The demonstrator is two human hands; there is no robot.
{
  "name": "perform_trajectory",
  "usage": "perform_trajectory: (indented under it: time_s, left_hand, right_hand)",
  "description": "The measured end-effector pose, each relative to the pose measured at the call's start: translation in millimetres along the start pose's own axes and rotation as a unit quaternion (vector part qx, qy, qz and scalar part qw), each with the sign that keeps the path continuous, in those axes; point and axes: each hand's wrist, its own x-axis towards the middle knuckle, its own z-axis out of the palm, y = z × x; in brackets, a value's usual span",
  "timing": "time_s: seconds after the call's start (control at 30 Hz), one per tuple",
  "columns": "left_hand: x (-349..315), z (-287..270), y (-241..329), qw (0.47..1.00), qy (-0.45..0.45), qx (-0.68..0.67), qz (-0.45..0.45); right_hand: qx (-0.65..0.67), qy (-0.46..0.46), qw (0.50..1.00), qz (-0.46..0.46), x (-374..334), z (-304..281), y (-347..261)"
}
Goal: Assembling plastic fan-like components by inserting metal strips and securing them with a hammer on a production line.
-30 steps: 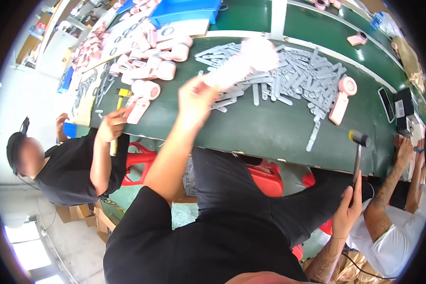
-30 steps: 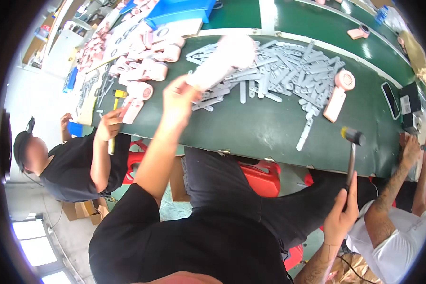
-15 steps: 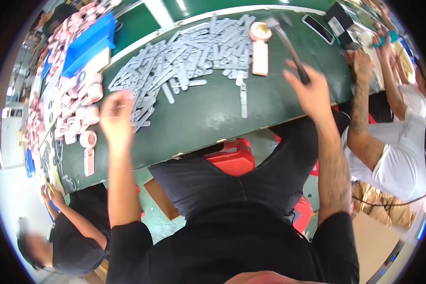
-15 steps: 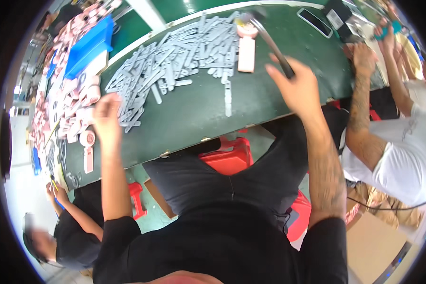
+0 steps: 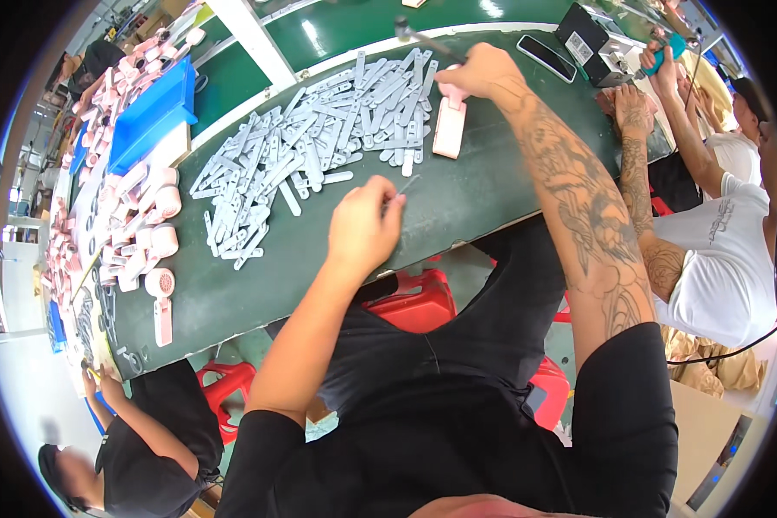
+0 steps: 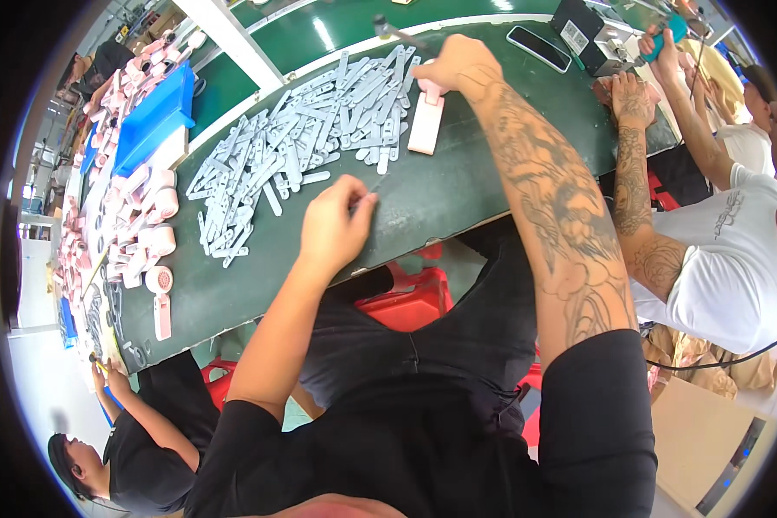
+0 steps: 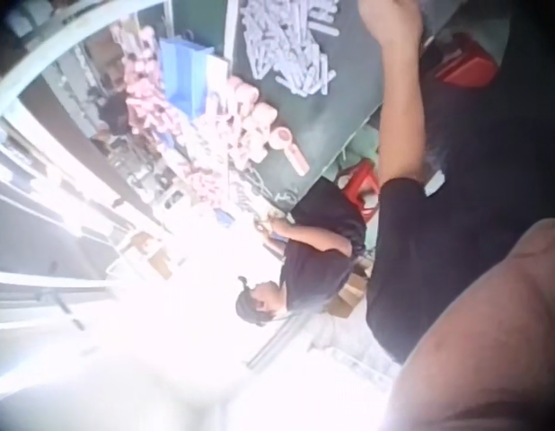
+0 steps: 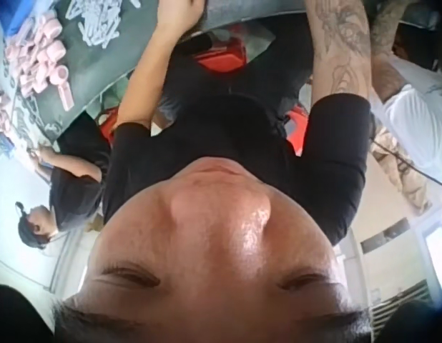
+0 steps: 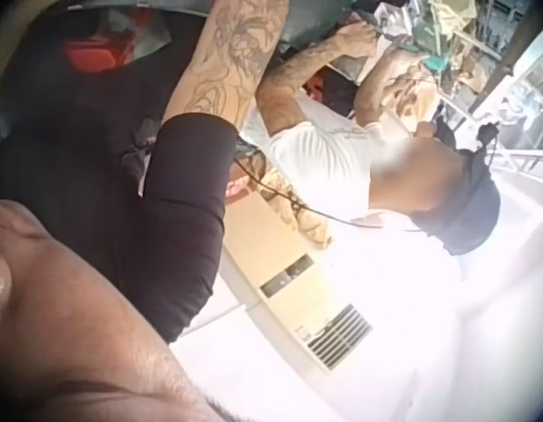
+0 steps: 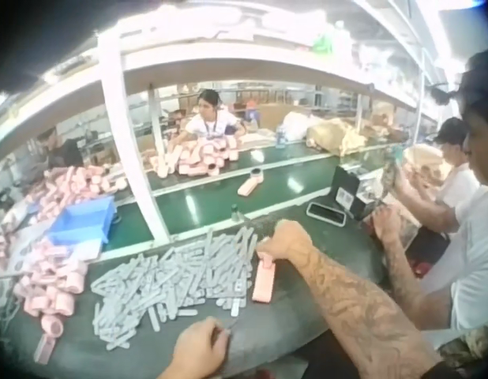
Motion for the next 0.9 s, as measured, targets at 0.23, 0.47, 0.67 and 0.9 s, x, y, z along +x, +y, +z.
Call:
perform_trajectory:
  time_s: [0.23,0.47,0.67,0.9]
  left_hand:
    - [-30,-42,-12,0.98,0.032,-0.191,-0.055]
    - [-22,-14,23,0.991,0.079,-0.095,0.047]
    - [-51,-21,17,0.988,0.097,-0.123,0.001]
    - [-56,-9,30,0.99,0.1,-0.069,0.075]
  right_hand:
    - [0.48,0.12,0.869,0.0,-127,40,55]
    - [0.511,0.179,0.836,0.089,-230,97,7]
    - [0.494,0.183,0.844,0.1,-244,104,13]
    - [0.51,0.205,0.828,0.111,-267,113,0]
